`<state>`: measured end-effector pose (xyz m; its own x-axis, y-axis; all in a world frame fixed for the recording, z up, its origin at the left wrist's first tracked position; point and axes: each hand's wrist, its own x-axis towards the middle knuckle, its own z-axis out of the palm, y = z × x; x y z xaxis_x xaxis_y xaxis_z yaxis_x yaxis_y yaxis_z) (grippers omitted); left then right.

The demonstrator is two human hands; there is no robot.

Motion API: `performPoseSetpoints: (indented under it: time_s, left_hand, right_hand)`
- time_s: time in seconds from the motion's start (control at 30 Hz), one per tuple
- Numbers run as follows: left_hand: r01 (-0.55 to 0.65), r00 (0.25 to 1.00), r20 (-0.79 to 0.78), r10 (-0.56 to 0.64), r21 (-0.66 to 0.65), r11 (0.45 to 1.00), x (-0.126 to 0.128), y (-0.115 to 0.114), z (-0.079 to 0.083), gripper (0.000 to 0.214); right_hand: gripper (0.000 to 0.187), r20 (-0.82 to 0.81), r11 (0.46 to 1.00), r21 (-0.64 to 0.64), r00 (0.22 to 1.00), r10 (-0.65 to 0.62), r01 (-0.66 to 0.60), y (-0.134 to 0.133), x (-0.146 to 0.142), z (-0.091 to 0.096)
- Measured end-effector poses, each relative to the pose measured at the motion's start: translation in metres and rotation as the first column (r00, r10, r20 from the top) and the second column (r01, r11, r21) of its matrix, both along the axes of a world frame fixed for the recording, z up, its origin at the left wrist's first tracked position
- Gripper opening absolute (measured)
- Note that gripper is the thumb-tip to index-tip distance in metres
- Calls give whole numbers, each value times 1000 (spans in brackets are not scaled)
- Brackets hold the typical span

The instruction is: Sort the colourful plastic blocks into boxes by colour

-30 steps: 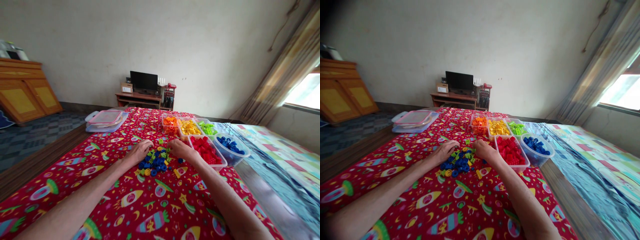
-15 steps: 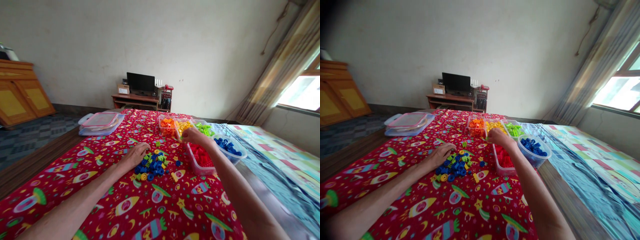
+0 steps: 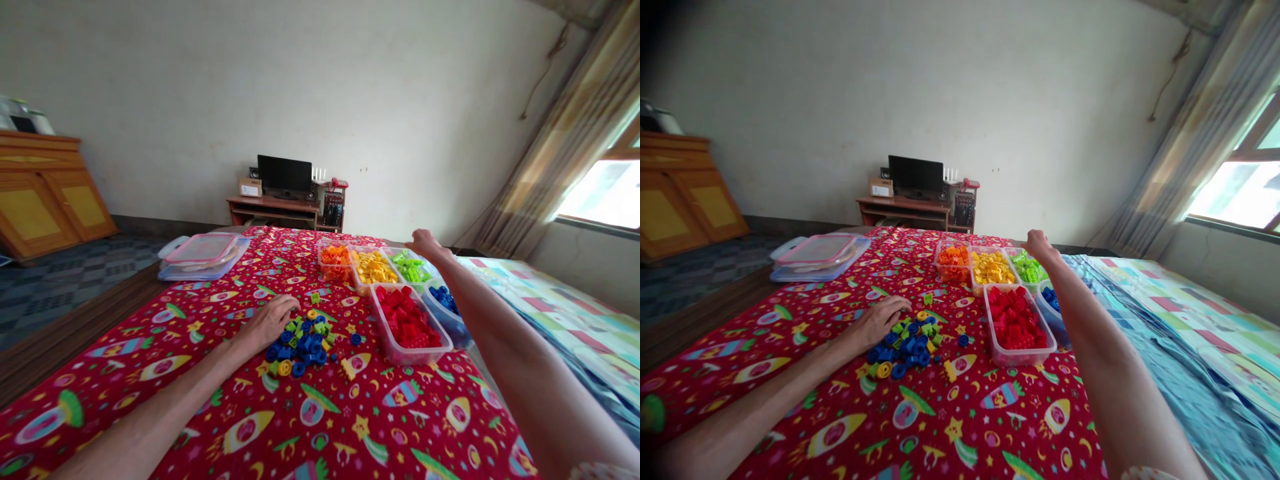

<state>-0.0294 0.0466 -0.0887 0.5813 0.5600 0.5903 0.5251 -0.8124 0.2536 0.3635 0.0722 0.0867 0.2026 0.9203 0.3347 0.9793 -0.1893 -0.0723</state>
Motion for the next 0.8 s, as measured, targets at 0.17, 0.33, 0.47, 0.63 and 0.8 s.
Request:
performPoseSetpoints:
  time_s: [0.17, 0.33, 0.47, 0.63, 0.8]
  left_hand:
    - [5, 1000, 5, -5, -5, 1000, -1, 0, -1, 29]
    - [12, 1000, 12, -11, -35, 999, 1, 0, 2, 30]
    - [17, 1000, 2, -16, -33, 999, 1, 1, 1, 30]
    - [7, 999, 32, -6, -17, 1000, 0, 2, -4, 30]
    - [19, 1000, 22, -18, -49, 999, 0, 0, -3, 30]
  right_hand:
    - [28, 72, 990, -24, 987, 144, -143, -3, -21, -12]
    - [30, 102, 939, -20, 933, 344, -344, -31, -76, -12]
    - [26, 37, 812, 9, 812, 583, -583, -55, -132, -27]
    - [21, 42, 713, -92, 713, 700, -695, -62, -184, -75]
    - [22, 67, 679, -208, 682, 728, -704, -55, -204, -106]
